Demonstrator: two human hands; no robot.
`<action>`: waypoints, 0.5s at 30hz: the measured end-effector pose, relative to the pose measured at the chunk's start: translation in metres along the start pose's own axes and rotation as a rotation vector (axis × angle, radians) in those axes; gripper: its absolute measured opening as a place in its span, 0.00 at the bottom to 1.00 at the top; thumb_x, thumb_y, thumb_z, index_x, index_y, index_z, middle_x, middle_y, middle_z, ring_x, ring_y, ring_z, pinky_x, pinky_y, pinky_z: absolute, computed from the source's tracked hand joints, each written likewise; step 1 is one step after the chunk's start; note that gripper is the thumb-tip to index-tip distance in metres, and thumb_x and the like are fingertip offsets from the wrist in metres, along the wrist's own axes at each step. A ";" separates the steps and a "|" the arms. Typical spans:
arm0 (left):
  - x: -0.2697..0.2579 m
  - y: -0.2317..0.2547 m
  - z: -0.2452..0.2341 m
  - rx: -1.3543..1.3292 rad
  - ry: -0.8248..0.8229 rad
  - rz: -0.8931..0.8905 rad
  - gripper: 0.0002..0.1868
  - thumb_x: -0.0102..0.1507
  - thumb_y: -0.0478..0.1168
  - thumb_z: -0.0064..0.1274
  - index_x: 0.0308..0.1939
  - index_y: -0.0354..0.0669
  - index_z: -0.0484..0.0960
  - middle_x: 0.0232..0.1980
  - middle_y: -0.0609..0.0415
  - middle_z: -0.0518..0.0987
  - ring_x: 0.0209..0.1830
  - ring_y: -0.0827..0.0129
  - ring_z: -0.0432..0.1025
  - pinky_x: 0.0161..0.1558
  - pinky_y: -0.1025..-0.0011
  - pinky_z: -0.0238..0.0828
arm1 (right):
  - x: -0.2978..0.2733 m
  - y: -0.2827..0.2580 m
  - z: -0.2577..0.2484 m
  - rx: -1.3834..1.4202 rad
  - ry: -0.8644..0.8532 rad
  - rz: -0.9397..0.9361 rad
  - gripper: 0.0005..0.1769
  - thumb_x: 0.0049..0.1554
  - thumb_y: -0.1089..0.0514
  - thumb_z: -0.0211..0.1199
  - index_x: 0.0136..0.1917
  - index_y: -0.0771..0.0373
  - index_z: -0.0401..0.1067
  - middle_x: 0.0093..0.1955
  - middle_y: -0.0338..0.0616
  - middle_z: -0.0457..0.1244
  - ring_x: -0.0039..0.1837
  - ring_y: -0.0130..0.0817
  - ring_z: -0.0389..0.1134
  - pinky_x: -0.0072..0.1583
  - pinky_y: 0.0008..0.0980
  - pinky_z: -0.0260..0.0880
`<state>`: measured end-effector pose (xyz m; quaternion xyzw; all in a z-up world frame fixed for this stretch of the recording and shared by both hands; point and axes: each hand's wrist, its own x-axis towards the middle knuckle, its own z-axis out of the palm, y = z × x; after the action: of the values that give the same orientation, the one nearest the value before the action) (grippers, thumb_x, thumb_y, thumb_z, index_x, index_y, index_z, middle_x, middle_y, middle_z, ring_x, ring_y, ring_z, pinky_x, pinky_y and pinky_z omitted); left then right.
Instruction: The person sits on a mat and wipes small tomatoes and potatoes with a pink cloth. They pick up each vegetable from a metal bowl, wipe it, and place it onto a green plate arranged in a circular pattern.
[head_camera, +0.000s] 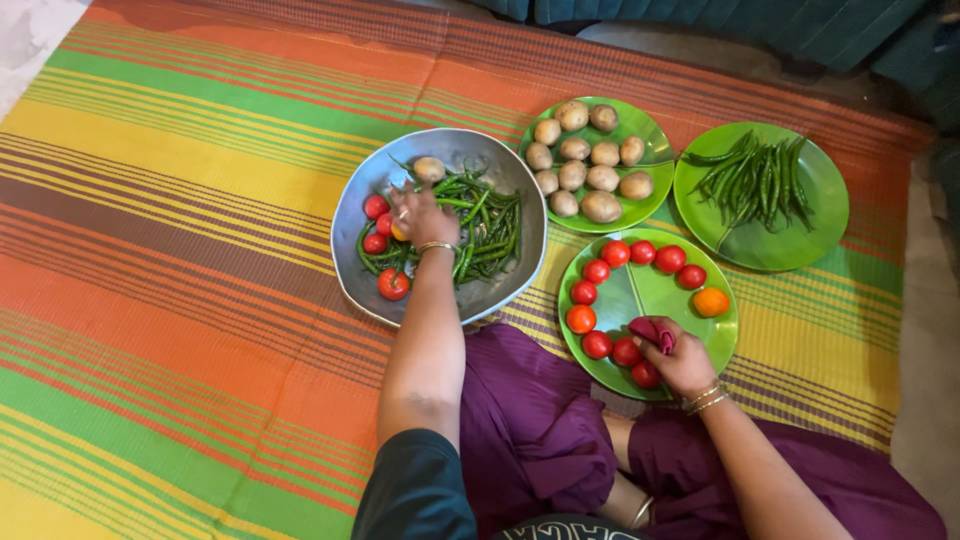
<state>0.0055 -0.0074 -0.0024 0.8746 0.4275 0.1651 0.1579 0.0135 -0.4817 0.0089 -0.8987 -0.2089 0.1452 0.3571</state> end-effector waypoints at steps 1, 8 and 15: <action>-0.002 0.002 0.009 -0.002 -0.005 0.078 0.40 0.56 0.41 0.58 0.73 0.57 0.66 0.79 0.48 0.55 0.82 0.45 0.38 0.75 0.44 0.32 | -0.001 -0.001 -0.001 0.006 -0.005 0.001 0.25 0.52 0.46 0.70 0.60 0.57 0.74 0.48 0.53 0.72 0.52 0.48 0.75 0.55 0.41 0.74; 0.002 -0.004 0.099 0.271 -0.101 0.284 0.30 0.65 0.38 0.40 0.74 0.54 0.66 0.75 0.54 0.60 0.78 0.53 0.46 0.74 0.43 0.32 | -0.004 -0.007 -0.004 0.018 -0.009 0.005 0.25 0.52 0.47 0.71 0.61 0.57 0.74 0.50 0.53 0.72 0.53 0.47 0.75 0.56 0.41 0.74; -0.007 0.009 0.084 0.398 -0.284 0.222 0.24 0.69 0.40 0.37 0.70 0.55 0.69 0.72 0.53 0.66 0.75 0.58 0.56 0.72 0.42 0.42 | -0.004 -0.006 -0.005 0.039 -0.026 -0.005 0.24 0.52 0.47 0.70 0.61 0.55 0.74 0.50 0.52 0.72 0.53 0.47 0.75 0.56 0.41 0.74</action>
<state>0.0434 -0.0299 -0.0749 0.9445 0.3265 -0.0302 0.0219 0.0108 -0.4828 0.0168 -0.8890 -0.2129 0.1601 0.3724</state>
